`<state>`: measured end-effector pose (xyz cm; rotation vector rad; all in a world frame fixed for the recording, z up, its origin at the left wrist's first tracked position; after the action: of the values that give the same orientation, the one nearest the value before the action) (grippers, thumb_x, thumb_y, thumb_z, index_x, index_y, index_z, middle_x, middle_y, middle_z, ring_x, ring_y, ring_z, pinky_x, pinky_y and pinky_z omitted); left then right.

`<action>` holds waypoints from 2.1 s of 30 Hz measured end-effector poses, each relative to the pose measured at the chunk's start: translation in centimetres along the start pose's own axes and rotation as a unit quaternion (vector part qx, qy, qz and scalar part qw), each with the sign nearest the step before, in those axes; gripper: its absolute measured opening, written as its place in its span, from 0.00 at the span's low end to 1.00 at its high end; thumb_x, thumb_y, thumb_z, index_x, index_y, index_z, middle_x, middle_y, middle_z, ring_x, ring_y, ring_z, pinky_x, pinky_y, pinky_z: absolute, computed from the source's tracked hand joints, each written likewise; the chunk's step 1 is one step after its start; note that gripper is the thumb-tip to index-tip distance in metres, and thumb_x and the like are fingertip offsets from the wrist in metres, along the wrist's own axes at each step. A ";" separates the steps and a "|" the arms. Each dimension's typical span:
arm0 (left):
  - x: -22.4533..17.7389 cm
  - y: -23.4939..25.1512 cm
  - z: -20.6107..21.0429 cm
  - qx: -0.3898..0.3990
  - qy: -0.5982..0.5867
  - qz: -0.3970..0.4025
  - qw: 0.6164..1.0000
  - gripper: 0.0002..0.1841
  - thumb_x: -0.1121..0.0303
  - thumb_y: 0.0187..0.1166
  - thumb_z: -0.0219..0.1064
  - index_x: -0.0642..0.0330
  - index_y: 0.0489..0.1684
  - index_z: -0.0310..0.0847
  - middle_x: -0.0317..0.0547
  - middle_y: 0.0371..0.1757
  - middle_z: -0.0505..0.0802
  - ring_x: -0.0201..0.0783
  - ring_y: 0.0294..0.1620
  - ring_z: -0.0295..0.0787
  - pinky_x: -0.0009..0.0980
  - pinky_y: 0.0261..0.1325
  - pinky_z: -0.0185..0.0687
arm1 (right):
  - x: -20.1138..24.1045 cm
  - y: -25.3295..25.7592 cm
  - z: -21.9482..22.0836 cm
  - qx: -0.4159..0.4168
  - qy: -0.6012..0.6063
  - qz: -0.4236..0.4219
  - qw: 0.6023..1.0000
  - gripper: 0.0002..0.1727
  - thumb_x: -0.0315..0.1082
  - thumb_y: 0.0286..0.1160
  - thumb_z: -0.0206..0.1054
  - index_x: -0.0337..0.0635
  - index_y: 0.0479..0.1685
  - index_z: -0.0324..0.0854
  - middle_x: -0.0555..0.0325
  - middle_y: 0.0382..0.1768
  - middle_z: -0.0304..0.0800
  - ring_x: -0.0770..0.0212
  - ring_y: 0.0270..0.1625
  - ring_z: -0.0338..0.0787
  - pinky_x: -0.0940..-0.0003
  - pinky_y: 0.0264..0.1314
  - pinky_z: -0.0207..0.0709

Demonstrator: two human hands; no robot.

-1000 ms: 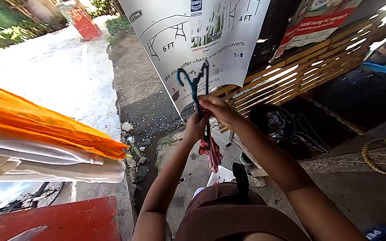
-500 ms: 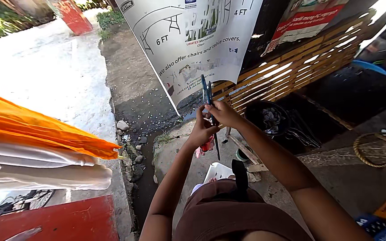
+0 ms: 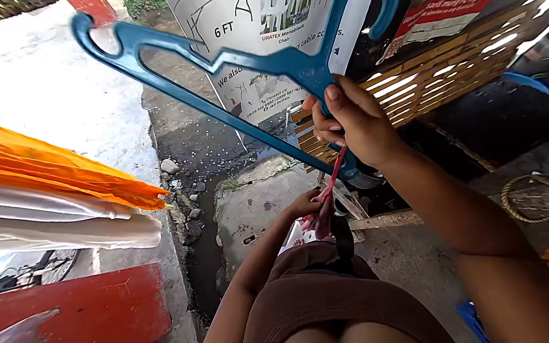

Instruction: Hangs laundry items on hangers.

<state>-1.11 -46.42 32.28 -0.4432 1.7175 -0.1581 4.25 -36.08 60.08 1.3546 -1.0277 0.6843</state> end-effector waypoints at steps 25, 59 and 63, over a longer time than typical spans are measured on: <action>0.3 2.2 1.3 -0.227 0.086 0.114 0.963 0.36 0.58 0.63 0.81 0.73 0.68 0.78 0.72 0.73 0.80 0.64 0.75 0.77 0.58 0.77 0.73 | 6.7 -0.3 -2.2 -0.018 -0.171 -0.064 0.983 0.12 0.34 0.95 0.42 0.45 0.52 0.72 0.77 0.27 0.66 0.84 0.22 0.66 0.89 0.23 0.65; -10.5 -6.0 -9.6 -0.051 -0.022 0.218 0.974 0.18 0.76 0.80 0.66 0.69 0.67 0.79 0.33 0.38 0.92 0.16 0.29 0.80 0.16 0.35 0.78 | -6.9 -1.5 -2.2 -0.092 0.242 0.021 0.966 0.16 0.37 0.93 0.43 0.54 0.49 0.79 0.76 0.30 0.84 0.76 0.33 0.85 0.77 0.43 0.83; -9.0 -5.2 -9.7 0.140 -0.119 0.220 0.958 0.25 0.57 0.75 0.69 0.57 0.68 0.74 0.19 0.30 0.89 0.12 0.24 0.77 0.12 0.27 0.71 | -7.7 -1.2 -1.7 -0.132 0.339 0.072 0.929 0.20 0.38 0.96 0.33 0.55 0.43 0.73 0.76 0.19 0.76 0.80 0.19 0.74 0.85 0.26 0.72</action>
<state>-8.28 -49.16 44.23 0.1318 1.4875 -0.0212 2.32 -33.35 52.80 0.7197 -0.6253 0.9945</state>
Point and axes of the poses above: each hand's wrist, its own y-axis towards the middle knuckle, its own z-axis out of the palm, x = y × z, the point moved 1 cm from there along y, towards the middle knuckle
